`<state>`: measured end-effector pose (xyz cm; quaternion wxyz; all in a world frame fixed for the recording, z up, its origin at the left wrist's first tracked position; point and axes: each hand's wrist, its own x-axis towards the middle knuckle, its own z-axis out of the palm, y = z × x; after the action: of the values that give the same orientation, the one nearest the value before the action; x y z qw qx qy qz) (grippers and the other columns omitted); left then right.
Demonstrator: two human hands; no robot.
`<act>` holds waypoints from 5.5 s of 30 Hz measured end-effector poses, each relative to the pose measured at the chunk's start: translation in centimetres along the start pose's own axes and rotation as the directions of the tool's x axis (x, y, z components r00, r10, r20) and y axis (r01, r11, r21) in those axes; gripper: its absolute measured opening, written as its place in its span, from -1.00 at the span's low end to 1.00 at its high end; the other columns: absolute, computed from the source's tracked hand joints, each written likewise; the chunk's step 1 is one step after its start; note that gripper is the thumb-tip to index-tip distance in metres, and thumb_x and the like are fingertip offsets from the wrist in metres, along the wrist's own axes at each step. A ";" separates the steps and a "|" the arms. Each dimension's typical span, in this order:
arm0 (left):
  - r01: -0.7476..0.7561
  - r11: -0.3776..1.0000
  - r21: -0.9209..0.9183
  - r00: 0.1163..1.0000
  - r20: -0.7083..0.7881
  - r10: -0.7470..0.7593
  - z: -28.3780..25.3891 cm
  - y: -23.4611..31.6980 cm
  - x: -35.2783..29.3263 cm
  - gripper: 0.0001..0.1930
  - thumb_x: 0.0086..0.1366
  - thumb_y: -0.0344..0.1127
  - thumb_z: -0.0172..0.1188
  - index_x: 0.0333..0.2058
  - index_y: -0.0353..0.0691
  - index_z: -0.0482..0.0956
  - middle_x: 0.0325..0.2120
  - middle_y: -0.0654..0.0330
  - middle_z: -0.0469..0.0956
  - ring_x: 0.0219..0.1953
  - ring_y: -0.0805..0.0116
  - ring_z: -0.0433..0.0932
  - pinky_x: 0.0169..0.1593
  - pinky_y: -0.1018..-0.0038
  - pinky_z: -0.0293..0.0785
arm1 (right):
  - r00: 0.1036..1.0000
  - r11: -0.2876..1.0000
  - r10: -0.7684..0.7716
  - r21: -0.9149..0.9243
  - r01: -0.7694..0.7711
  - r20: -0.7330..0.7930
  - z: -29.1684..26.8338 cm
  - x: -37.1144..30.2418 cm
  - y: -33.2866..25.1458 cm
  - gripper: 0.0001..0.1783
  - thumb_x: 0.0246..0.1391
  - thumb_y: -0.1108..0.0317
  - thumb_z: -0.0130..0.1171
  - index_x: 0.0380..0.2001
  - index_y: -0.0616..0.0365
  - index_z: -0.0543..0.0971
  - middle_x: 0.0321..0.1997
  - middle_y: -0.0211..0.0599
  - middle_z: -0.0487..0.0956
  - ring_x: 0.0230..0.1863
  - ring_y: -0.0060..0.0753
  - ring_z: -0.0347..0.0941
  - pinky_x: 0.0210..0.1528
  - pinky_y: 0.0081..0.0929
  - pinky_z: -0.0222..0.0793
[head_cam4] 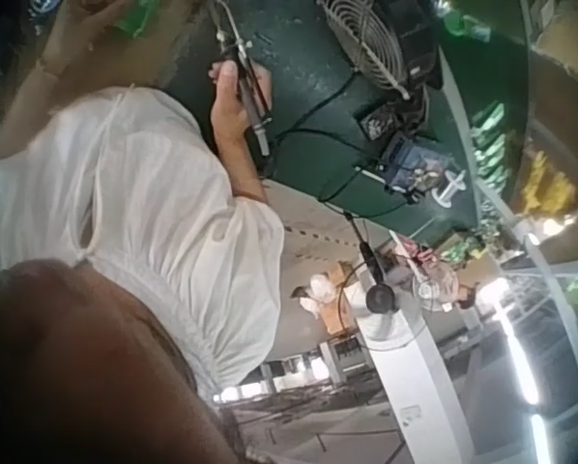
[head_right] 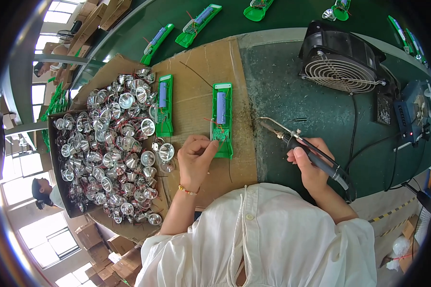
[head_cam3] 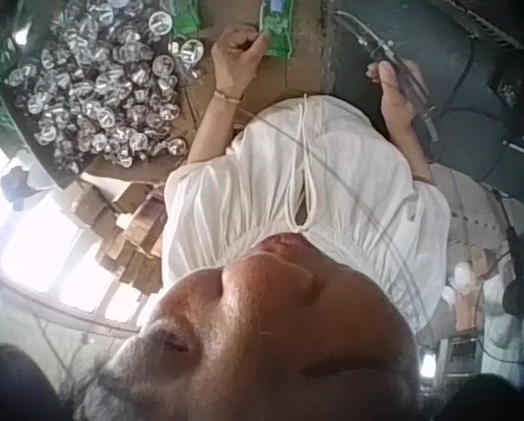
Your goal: Soldering components and wires onto small green circuit boards with attached batteries at a factory assembly station.
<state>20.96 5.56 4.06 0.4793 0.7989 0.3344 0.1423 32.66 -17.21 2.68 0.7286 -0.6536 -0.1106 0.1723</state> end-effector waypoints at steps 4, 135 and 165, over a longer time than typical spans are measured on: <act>0.053 0.994 -0.100 0.998 -0.023 -0.055 -0.9 1.9 -0.4 -0.85 0.03 -0.40 0.26 -0.41 -0.34 0.60 -0.44 0.14 0.56 -0.42 0.43 0.53 -0.33 0.58 0.43 | 0.999 1.000 0.013 0.006 -0.013 -0.036 -1.2 0.2 0.0 -0.83 0.01 0.49 0.09 -0.33 0.35 0.40 -0.51 -0.17 0.54 -0.56 -0.53 0.46 -0.48 -0.62 0.44; -0.500 0.638 0.586 0.828 0.106 0.551 1.4 6.2 8.8 -0.92 -0.05 -0.42 0.18 -0.67 -0.15 0.49 -0.62 0.19 0.33 -0.50 0.18 0.34 -0.40 0.30 0.25 | 0.995 0.995 0.100 0.021 -0.100 0.025 -0.7 1.6 1.1 -0.82 -0.03 0.45 0.15 -0.36 0.30 0.42 -0.55 -0.25 0.56 -0.53 -0.55 0.50 -0.47 -0.59 0.43; -0.277 0.277 0.920 0.804 0.064 0.592 -8.2 -3.6 -0.3 -0.90 -0.04 -0.36 0.05 -0.51 -0.08 0.54 -0.52 0.28 0.31 -0.32 0.29 0.33 -0.15 0.31 0.22 | 0.988 0.984 -0.106 -0.130 0.120 0.113 2.5 -2.3 -1.1 -0.81 0.01 0.45 0.12 -0.36 0.36 0.41 -0.55 -0.20 0.53 -0.57 -0.56 0.43 -0.49 -0.64 0.40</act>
<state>14.81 12.01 5.10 -0.1390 0.9547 0.1885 0.1835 29.69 -15.90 4.24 0.6838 -0.6846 -0.1977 0.1571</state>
